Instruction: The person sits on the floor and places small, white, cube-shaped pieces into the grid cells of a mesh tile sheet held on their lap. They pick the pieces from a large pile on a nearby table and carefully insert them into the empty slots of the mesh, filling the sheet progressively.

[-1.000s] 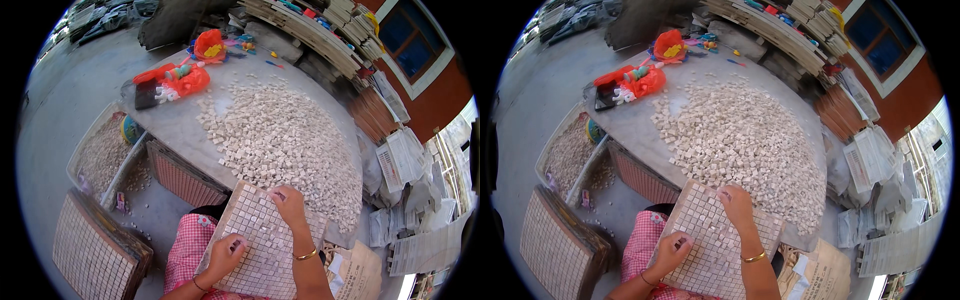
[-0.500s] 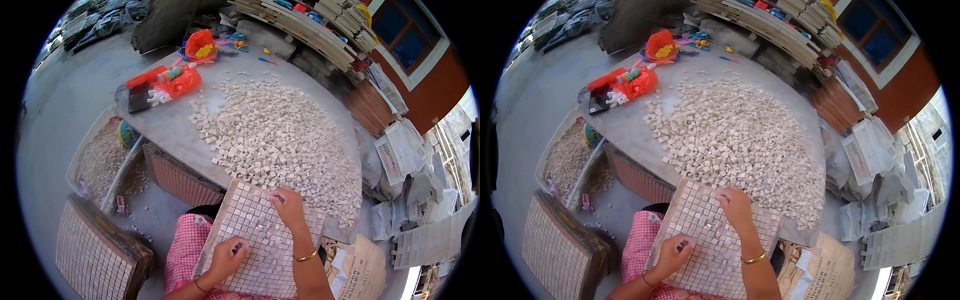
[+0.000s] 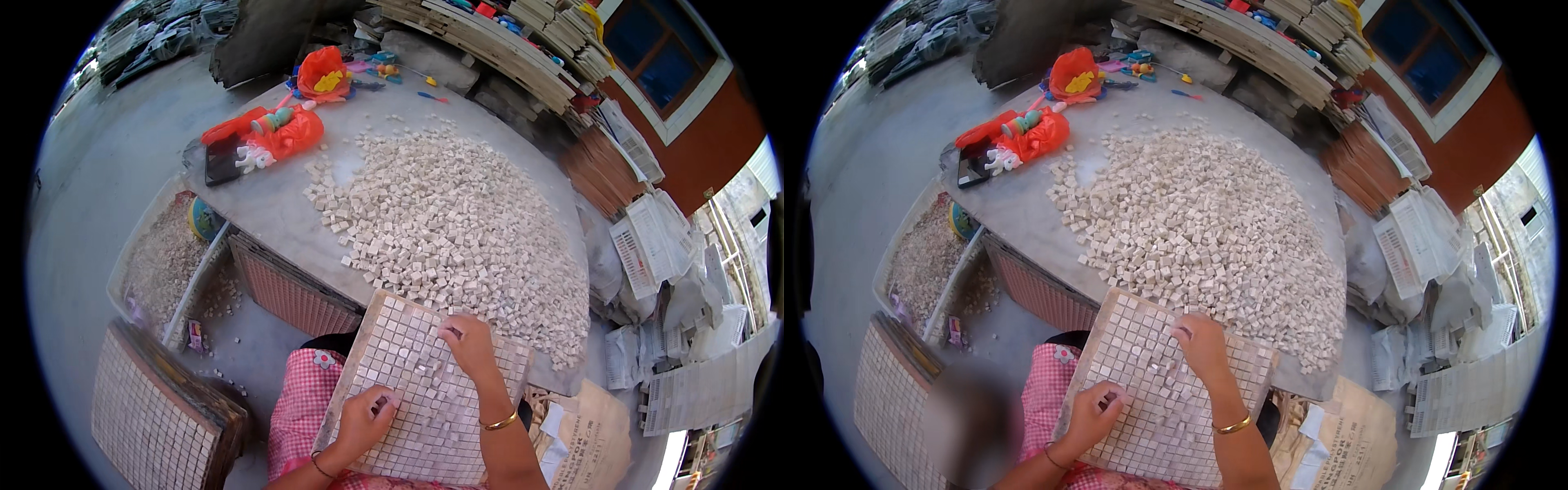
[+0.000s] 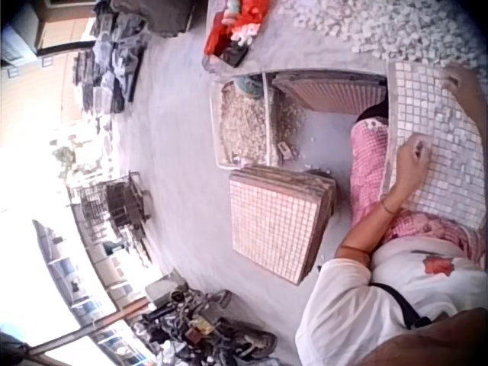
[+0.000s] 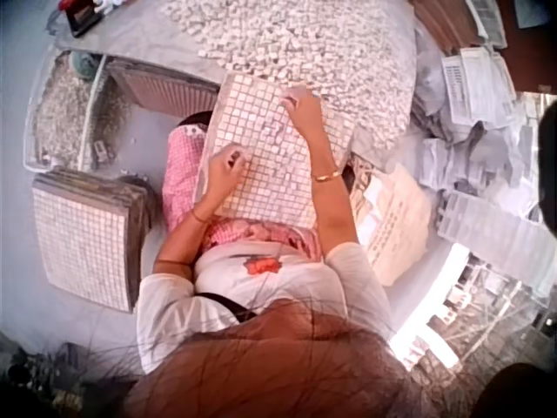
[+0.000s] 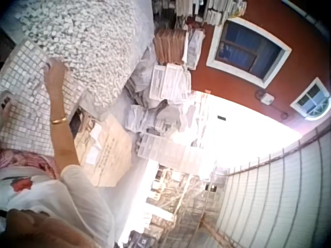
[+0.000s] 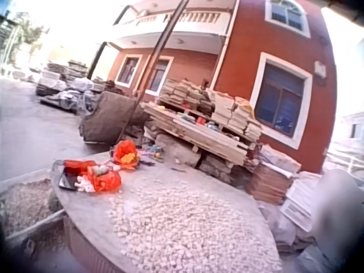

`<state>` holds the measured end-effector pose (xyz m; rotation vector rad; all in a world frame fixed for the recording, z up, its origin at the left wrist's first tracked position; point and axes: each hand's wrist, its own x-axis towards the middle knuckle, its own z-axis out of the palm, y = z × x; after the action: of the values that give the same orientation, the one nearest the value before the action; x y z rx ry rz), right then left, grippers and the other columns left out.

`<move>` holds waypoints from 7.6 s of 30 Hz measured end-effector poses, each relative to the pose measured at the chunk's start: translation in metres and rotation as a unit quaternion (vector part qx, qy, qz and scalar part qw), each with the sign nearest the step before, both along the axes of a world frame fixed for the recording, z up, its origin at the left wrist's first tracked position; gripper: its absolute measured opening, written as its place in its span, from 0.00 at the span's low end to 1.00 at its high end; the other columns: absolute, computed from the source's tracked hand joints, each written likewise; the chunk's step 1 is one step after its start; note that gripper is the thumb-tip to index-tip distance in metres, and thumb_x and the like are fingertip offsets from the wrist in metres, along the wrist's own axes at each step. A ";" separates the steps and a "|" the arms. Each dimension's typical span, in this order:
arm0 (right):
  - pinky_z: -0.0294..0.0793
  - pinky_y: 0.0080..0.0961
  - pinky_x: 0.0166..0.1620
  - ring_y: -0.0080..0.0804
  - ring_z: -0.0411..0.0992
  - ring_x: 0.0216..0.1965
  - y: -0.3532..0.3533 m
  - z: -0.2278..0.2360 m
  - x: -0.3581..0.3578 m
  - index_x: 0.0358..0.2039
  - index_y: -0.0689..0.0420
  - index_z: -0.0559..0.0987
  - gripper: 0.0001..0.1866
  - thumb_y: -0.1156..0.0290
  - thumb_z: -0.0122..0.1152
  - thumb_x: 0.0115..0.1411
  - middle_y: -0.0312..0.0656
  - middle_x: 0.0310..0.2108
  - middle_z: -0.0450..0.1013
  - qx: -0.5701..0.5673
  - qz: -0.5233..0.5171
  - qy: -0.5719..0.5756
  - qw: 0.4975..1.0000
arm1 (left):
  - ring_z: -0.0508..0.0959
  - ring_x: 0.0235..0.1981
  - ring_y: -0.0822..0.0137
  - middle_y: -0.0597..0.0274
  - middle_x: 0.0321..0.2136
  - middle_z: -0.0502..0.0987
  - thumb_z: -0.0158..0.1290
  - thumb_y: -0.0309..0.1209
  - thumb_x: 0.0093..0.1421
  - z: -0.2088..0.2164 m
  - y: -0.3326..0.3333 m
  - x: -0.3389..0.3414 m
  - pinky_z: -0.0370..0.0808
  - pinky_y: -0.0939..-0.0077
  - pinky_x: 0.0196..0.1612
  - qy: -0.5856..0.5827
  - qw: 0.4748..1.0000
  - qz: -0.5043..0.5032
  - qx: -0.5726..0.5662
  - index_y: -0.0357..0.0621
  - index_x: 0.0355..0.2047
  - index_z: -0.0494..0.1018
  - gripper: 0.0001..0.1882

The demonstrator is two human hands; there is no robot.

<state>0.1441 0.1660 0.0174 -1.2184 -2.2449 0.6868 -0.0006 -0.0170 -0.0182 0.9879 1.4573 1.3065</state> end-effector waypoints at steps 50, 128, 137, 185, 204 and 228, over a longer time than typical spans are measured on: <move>0.70 0.36 0.39 0.43 0.70 0.35 0.011 0.018 -0.047 0.34 0.58 0.78 0.08 0.71 0.57 0.54 0.44 0.31 0.71 0.039 0.091 -0.100 0.990 | 0.76 0.22 0.71 0.58 0.22 0.77 0.54 0.24 0.53 0.005 -0.005 -0.010 0.71 0.79 0.26 0.001 1.000 0.015 0.011 0.38 0.31 0.74 0.05; 0.72 0.39 0.36 0.50 0.70 0.35 -0.045 -0.009 -0.031 0.38 0.60 0.71 0.12 0.76 0.59 0.52 0.48 0.32 0.68 0.030 -0.018 -0.026 0.999 | 0.74 0.24 0.57 0.55 0.24 0.74 0.59 0.25 0.49 0.003 0.060 -0.013 0.70 0.67 0.26 0.319 0.938 0.042 0.128 0.42 0.34 0.74 0.10; 0.72 0.36 0.36 0.47 0.71 0.33 -0.039 -0.005 -0.021 0.37 0.58 0.73 0.09 0.76 0.57 0.53 0.46 0.31 0.69 -0.002 -0.043 0.054 0.998 | 0.71 0.21 0.59 0.57 0.22 0.72 0.59 0.23 0.48 0.008 0.067 -0.017 0.68 0.68 0.25 0.318 0.934 0.058 0.154 0.43 0.34 0.74 0.11; 0.53 0.11 0.21 0.13 0.58 0.19 -0.150 -0.030 0.143 0.35 0.63 0.74 0.08 0.77 0.61 0.55 0.34 0.24 0.69 -0.508 -0.011 0.575 0.641 | 0.73 0.23 0.55 0.56 0.21 0.72 0.56 0.25 0.51 0.024 0.103 -0.032 0.70 0.65 0.27 0.456 0.881 -0.033 0.125 0.43 0.34 0.75 0.08; 0.54 0.13 0.20 0.15 0.56 0.18 -0.146 -0.046 0.140 0.34 0.63 0.73 0.08 0.77 0.61 0.55 0.35 0.25 0.67 -0.505 -0.012 0.598 0.622 | 0.74 0.30 0.52 0.56 0.26 0.73 0.57 0.26 0.50 0.019 0.096 -0.016 0.71 0.62 0.32 0.468 0.869 -0.105 0.120 0.43 0.32 0.72 0.09; 0.57 0.15 0.26 0.20 0.57 0.25 -0.145 -0.028 0.135 0.34 0.60 0.71 0.14 0.62 0.61 0.57 0.38 0.27 0.63 -0.523 0.129 0.651 0.535 | 0.70 0.26 0.70 0.66 0.24 0.70 0.49 0.24 0.56 0.029 0.101 -0.028 0.70 0.78 0.31 -0.154 0.984 -0.040 -0.079 0.38 0.34 0.73 0.07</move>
<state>0.2792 0.0205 -0.0108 -0.2461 -0.5199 2.2427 -0.0286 0.0835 0.0111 0.6975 1.2494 1.2046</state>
